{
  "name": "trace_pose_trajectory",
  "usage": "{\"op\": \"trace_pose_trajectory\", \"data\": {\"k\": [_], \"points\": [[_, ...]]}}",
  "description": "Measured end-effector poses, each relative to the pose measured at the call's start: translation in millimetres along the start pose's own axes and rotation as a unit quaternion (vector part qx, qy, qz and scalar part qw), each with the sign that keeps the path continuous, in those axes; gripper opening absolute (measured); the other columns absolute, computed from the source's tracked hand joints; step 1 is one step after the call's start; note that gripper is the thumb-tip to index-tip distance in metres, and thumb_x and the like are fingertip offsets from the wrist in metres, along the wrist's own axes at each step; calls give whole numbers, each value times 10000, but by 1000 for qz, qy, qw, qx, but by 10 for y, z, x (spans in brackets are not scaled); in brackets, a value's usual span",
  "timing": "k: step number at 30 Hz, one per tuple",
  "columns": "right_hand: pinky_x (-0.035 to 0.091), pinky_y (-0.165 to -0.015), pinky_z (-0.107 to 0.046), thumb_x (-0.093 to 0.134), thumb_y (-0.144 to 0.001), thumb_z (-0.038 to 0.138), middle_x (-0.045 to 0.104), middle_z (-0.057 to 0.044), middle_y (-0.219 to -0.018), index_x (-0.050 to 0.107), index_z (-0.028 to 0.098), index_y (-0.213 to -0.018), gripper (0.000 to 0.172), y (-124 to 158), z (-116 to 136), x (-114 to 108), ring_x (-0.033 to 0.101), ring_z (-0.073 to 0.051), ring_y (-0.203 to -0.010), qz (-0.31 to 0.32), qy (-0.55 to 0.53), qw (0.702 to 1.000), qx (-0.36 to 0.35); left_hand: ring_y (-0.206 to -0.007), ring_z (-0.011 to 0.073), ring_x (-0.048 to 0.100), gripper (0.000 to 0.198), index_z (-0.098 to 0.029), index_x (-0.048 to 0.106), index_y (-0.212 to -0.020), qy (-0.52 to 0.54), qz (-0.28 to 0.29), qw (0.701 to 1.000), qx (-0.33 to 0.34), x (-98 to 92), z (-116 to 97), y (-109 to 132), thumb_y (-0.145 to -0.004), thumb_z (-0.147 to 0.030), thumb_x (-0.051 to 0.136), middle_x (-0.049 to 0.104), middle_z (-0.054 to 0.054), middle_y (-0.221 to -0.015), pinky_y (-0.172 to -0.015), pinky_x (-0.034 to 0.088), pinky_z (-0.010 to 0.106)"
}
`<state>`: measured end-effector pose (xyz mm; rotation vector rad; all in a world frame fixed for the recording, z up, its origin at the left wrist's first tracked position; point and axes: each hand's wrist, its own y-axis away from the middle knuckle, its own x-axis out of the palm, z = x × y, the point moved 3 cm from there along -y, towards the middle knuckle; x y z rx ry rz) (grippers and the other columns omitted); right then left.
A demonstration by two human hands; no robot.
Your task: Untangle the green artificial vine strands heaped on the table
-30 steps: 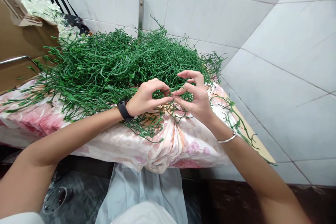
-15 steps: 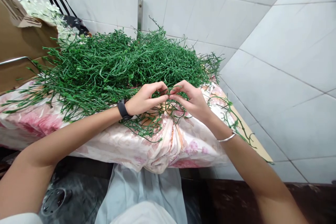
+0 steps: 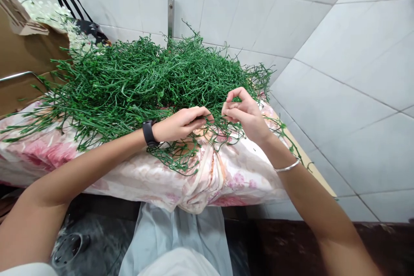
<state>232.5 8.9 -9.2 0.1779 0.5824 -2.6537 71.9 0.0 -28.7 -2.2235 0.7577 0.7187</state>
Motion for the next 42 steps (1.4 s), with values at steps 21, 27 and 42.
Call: {"op": "trace_pose_trajectory", "data": {"k": [21,27,42], "points": [[141,-423,-180,493,-653,89,331,96,-496,300,216,-780,263,35,41,84,246,-35,-439,18,-67,996,55,-574,72,400,296,-121,539,-629,111,-67,990,-57,74,7,28,-806,-355,510,475,-17,-600,-559,320,206],[49,-431,-207,445,-546,84,238,91,-509,251,208,-708,281,-10,76,20,160,-24,-434,-79,-123,987,70,-572,69,366,293,-123,529,-635,120,-73,989,-50,164,36,51,-807,-360,516,440,-21,-596,-542,292,209],[50,-447,-222,470,-553,76,225,92,-497,240,208,-703,305,-6,142,-14,166,-32,-450,-127,-104,986,11,-588,71,324,299,-135,458,-622,192,-74,977,-55,254,39,58,-812,-362,500,357,-30,-608,-556,274,210]]}}
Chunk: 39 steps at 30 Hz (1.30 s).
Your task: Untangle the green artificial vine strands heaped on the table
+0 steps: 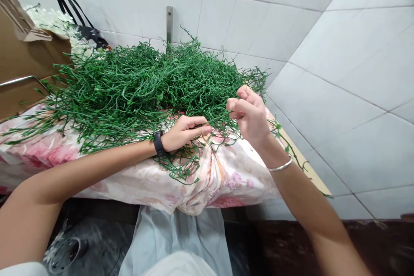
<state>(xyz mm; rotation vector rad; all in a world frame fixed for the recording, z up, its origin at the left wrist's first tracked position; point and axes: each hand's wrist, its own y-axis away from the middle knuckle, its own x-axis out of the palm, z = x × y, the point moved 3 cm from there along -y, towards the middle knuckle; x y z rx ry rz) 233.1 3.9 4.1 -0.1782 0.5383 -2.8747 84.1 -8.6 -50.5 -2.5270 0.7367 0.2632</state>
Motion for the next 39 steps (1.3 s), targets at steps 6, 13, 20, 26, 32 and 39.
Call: {"op": "trace_pose_trajectory", "data": {"k": [6,13,20,26,32,39], "points": [[61,-455,-242,485,-564,112,213,85,-503,232,218,-711,311,16,54,47,165,-49,-452,-7,23,1000,-13,-570,68,322,322,-134,465,-620,-10,0,1000,-5,12,41,17,-805,-395,501,373,-30,-602,-542,265,208],[152,-466,-283,482,-713,191,150,55,-566,179,213,-638,312,-124,371,-520,165,-65,-457,-112,64,982,-140,-563,75,389,315,-130,514,-617,-7,-47,999,-16,-30,102,35,-777,-400,531,452,-21,-588,-554,316,205],[401,-796,-359,516,-782,237,609,7,-750,440,230,-951,185,-95,39,-221,584,-149,-781,44,319,938,-126,-612,71,401,259,-132,533,-671,23,-111,993,-18,-89,67,-29,-730,-370,615,474,-17,-662,-566,323,198],[300,-950,-369,542,-779,207,643,-23,-1002,577,212,-945,169,-28,-39,-111,569,-163,-975,116,434,873,-189,-465,34,269,255,-148,573,-787,128,-131,983,-32,-131,89,-64,-735,-395,613,383,-53,-558,-439,195,188],[312,-782,-331,605,-756,324,638,7,-730,583,194,-687,149,43,-216,98,554,-142,-753,191,441,858,-181,-504,41,357,238,-156,625,-795,99,-131,986,1,-166,77,-69,-733,-385,624,488,-34,-604,-476,273,193],[303,-806,-351,557,-797,333,627,15,-739,563,215,-701,152,-22,-51,-102,558,-145,-733,8,475,850,-226,-654,78,509,253,-147,620,-812,114,-212,970,26,-254,69,-95,-780,-389,551,592,11,-748,-643,422,214]]}}
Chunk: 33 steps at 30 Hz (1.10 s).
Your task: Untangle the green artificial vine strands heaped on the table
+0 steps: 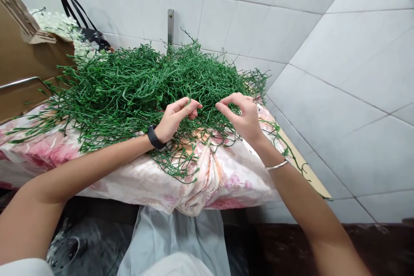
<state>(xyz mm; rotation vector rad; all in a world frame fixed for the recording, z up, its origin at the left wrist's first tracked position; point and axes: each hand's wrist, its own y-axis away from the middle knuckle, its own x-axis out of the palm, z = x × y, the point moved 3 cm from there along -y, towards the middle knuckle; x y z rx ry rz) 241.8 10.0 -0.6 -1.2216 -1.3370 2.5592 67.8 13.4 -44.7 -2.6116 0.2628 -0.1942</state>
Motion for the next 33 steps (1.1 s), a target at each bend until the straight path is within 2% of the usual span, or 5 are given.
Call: {"op": "trace_pose_trajectory", "data": {"k": [7,17,19,24,33], "points": [[335,-803,-351,565,-787,347,607,11,-712,549,206,-672,184,-27,-164,-106,559,-148,-728,-82,36,995,32,-776,111,553,215,-158,624,-899,29,10,999,-8,-47,61,-45,-716,-229,537,629,25,-902,-670,432,230],[411,-733,-320,554,-779,348,588,-9,-709,571,195,-685,180,-16,-312,-107,543,-148,-719,-120,17,989,79,-681,90,549,205,-139,640,-827,14,-17,1000,-15,-46,36,-30,-739,-319,597,641,35,-835,-622,449,237],[415,-753,-333,570,-757,333,592,-32,-817,596,197,-786,141,-16,-347,-94,541,-171,-806,-114,34,989,89,-684,88,551,199,-144,650,-802,7,-24,1000,-5,-58,31,-40,-748,-328,597,652,32,-832,-639,442,235],[383,-847,-389,604,-684,231,495,-80,-1135,499,209,-1098,428,4,-209,-28,462,-242,-1061,-67,62,994,55,-794,107,564,169,-173,681,-810,-21,-29,999,16,-76,7,-53,-775,-310,588,667,32,-872,-763,434,252],[361,-803,-359,536,-717,145,493,-53,-977,490,212,-866,169,104,123,131,465,-207,-977,-10,58,997,-46,-995,136,503,178,-215,702,-883,-51,12,997,55,-85,-22,-69,-771,-306,598,589,45,-988,-895,396,273]]}}
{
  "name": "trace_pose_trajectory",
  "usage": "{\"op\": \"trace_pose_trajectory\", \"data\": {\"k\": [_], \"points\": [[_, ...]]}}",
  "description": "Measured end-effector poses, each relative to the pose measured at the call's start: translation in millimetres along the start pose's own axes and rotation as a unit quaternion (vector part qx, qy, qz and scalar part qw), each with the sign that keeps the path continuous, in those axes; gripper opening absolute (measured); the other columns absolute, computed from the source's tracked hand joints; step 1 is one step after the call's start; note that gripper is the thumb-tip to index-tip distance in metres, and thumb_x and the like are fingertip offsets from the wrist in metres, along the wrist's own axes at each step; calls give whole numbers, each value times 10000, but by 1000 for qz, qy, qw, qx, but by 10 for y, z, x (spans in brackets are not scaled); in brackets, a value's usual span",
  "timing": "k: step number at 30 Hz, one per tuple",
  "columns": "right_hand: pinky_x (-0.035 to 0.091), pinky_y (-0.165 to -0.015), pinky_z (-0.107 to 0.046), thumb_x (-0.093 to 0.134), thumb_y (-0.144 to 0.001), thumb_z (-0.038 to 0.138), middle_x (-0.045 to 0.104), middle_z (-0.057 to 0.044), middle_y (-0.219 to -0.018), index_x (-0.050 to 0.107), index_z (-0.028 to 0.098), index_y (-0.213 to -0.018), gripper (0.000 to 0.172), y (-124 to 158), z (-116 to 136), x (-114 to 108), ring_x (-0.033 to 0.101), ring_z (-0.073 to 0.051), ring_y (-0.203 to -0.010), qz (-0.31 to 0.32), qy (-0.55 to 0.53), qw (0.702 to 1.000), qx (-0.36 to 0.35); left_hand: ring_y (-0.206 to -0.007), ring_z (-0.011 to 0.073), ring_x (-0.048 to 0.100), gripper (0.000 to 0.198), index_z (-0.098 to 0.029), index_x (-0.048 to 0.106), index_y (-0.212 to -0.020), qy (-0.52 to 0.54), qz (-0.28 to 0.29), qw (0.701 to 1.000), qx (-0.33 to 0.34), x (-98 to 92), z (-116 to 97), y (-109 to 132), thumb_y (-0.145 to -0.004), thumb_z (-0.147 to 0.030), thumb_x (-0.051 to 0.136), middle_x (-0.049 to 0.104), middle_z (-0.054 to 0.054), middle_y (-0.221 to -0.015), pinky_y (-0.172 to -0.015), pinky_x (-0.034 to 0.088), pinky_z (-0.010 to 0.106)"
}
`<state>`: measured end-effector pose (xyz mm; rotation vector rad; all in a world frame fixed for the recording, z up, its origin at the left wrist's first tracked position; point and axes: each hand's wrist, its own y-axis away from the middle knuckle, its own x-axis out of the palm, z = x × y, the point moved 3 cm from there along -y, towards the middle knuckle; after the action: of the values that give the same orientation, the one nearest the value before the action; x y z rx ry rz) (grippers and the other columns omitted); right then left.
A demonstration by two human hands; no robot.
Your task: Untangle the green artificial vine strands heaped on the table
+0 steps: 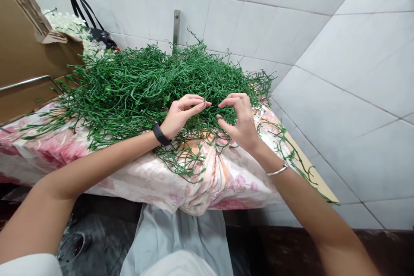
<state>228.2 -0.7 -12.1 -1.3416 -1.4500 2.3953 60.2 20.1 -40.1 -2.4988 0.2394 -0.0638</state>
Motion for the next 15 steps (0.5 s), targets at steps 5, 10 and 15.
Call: {"op": "trace_pose_trajectory", "data": {"k": [5,10,15], "points": [[313,-553,-250,552,-703,126,416,26,-705,397,204,-751,179,28,-120,-18,359,-84,-584,-103,-76,985,114,-916,134,536,147,-224,712,-820,28,-17,999,7,-29,28,-24,-725,-317,648,566,38,-953,-779,432,256],[287,-472,-205,536,-664,67,450,35,-728,460,173,-678,131,4,-234,-30,355,-27,-500,-89,-150,970,167,-671,83,515,141,-196,707,-763,4,-59,998,-1,-42,41,-17,-684,-311,688,598,19,-760,-582,367,215],[366,-495,-205,552,-626,38,469,25,-717,531,155,-637,120,-17,-249,-14,449,-37,-517,-62,-114,977,167,-628,66,518,166,-155,682,-735,75,-57,994,-50,-7,-10,-4,-653,-296,707,686,43,-850,-581,393,206]]}}
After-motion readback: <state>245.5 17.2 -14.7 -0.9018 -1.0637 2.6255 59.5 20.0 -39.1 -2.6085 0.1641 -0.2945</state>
